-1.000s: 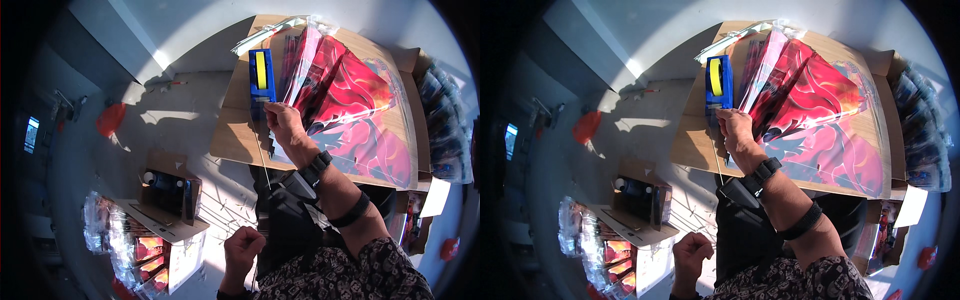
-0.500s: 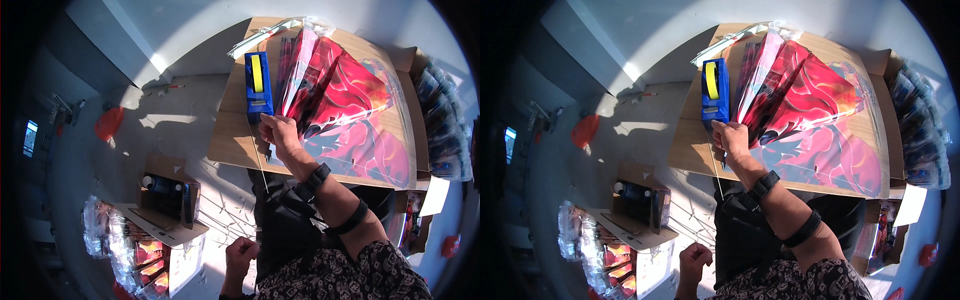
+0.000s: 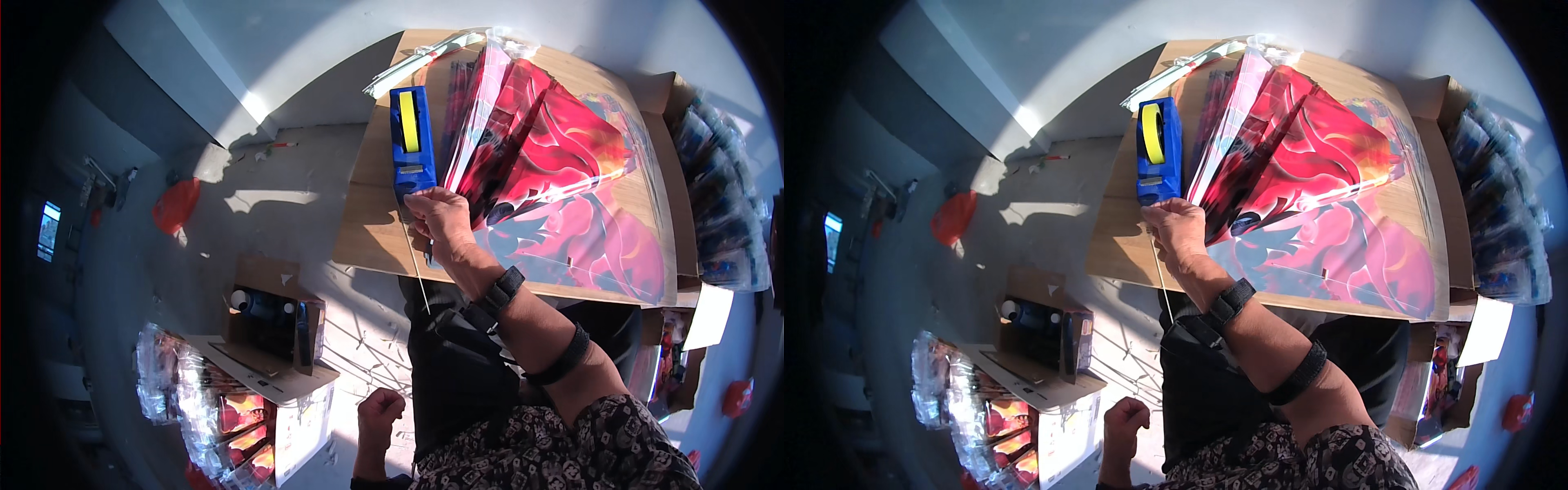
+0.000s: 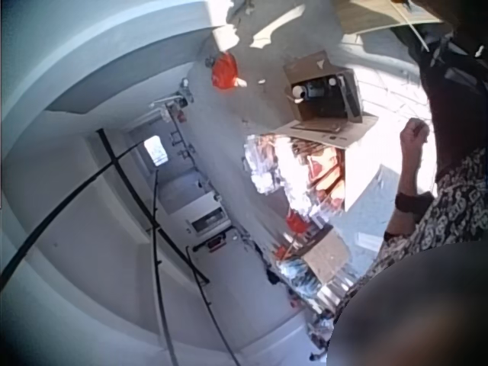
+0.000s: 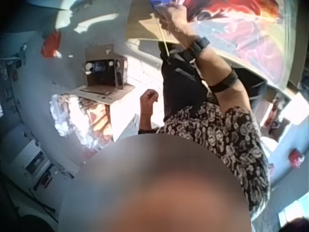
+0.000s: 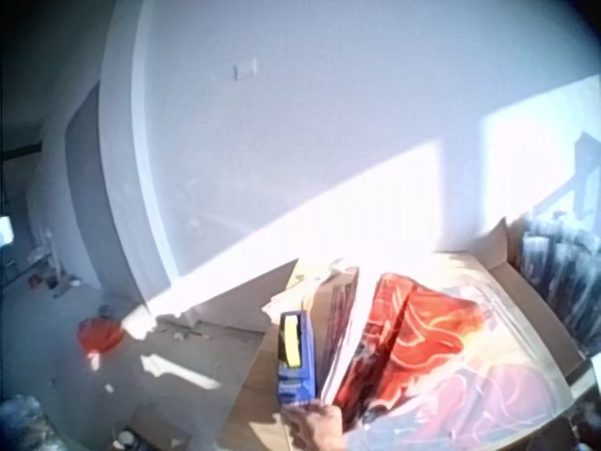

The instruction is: Insert a kite into a plastic sleeve and seal it with tape.

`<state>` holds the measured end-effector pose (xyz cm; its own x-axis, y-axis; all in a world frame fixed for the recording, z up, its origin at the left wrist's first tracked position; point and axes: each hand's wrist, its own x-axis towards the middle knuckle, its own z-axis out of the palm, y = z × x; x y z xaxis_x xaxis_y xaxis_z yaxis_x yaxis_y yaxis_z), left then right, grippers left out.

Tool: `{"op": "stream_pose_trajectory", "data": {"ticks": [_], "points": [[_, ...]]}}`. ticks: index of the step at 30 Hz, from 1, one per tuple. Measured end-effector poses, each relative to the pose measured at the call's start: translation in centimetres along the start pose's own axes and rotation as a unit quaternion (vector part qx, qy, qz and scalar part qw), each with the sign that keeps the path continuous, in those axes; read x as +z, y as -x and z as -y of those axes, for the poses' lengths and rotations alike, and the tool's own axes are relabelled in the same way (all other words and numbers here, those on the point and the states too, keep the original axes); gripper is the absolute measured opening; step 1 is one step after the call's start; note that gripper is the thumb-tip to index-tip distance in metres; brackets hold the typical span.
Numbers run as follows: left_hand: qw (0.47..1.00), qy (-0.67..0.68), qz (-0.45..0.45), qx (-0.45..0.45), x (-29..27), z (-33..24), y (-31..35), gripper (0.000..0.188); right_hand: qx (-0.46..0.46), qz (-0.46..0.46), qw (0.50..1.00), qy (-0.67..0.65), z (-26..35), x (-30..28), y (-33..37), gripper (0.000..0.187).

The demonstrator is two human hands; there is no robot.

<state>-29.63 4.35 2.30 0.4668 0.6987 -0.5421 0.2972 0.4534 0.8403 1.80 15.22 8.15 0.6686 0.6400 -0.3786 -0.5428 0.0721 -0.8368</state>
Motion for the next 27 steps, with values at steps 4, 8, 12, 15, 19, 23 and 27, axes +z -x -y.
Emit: {"op": "stream_pose_trajectory", "data": {"ticks": [4,8,12,15,19,23,27], "points": [[0.999,0.04,0.004,0.01,-0.2,-0.6,-1.3,0.006,-0.068,0.016,0.997,-0.014,3.2,-4.2,1.9,0.012],[0.998,-0.002,0.054,0.043,0.2,-2.7,-3.1,0.005,-0.108,0.018,0.993,-0.046,7.0,-11.9,4.8,0.014],[0.981,-0.093,0.155,0.078,4.5,-7.8,-4.6,0.005,-0.132,-0.027,0.984,-0.116,10.1,-22.6,9.2,0.01],[0.93,-0.223,0.231,0.178,7.5,-10.4,-6.4,0.003,-0.145,-0.086,0.972,-0.166,10.0,-29.4,13.0,0.008],[0.889,-0.26,0.277,0.256,12.1,-13.2,-7.6,0.005,-0.159,-0.112,0.961,-0.195,7.9,-36.5,17.7,0.009],[0.863,-0.3,0.303,0.272,15.0,-14.4,-9.0,0.007,-0.167,-0.234,0.949,-0.131,6.1,-38.8,20.2,0.018],[0.833,-0.361,0.312,0.281,16.9,-15.0,-10.7,0.008,-0.175,-0.273,0.944,-0.058,5.7,-39.7,20.7,0.016]]}}
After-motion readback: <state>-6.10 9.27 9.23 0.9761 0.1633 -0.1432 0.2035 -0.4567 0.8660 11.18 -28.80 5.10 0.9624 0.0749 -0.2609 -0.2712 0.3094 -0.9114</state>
